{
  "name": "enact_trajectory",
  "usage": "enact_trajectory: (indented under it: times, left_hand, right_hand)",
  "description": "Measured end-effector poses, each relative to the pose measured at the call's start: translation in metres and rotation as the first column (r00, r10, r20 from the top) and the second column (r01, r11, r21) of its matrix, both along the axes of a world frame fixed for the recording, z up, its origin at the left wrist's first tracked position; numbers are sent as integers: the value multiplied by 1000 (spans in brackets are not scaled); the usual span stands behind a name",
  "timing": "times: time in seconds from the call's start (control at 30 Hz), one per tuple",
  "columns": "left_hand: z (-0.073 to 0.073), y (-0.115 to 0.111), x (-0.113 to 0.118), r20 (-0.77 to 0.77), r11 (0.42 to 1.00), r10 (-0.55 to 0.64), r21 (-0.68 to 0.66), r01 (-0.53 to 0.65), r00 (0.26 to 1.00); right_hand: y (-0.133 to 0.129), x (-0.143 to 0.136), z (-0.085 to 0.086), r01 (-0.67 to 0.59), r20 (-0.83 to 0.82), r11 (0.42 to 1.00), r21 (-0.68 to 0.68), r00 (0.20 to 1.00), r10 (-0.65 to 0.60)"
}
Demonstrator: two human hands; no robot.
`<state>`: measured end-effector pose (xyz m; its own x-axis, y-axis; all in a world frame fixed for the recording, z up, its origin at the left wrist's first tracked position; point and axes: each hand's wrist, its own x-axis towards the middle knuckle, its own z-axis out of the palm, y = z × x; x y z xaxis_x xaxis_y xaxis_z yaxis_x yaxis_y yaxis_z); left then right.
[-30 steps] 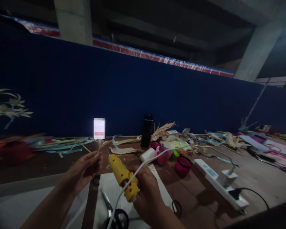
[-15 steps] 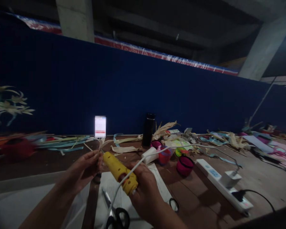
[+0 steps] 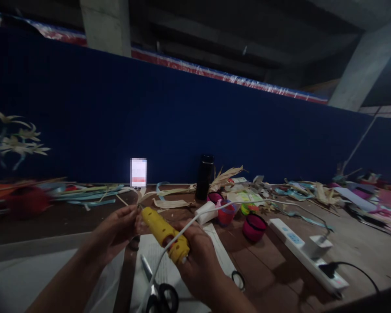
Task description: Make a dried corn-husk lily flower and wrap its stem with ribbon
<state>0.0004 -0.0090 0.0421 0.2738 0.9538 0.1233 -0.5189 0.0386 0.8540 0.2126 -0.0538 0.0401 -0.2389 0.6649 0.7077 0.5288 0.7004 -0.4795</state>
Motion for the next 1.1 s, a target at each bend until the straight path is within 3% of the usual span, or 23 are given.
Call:
enact_trajectory:
  times: [1.1]
  left_hand:
    - [4,-2,0,17,1000,-22,9,22,1000]
  right_hand:
    - [0,0,-6,38,-8,999,-22,999,-38]
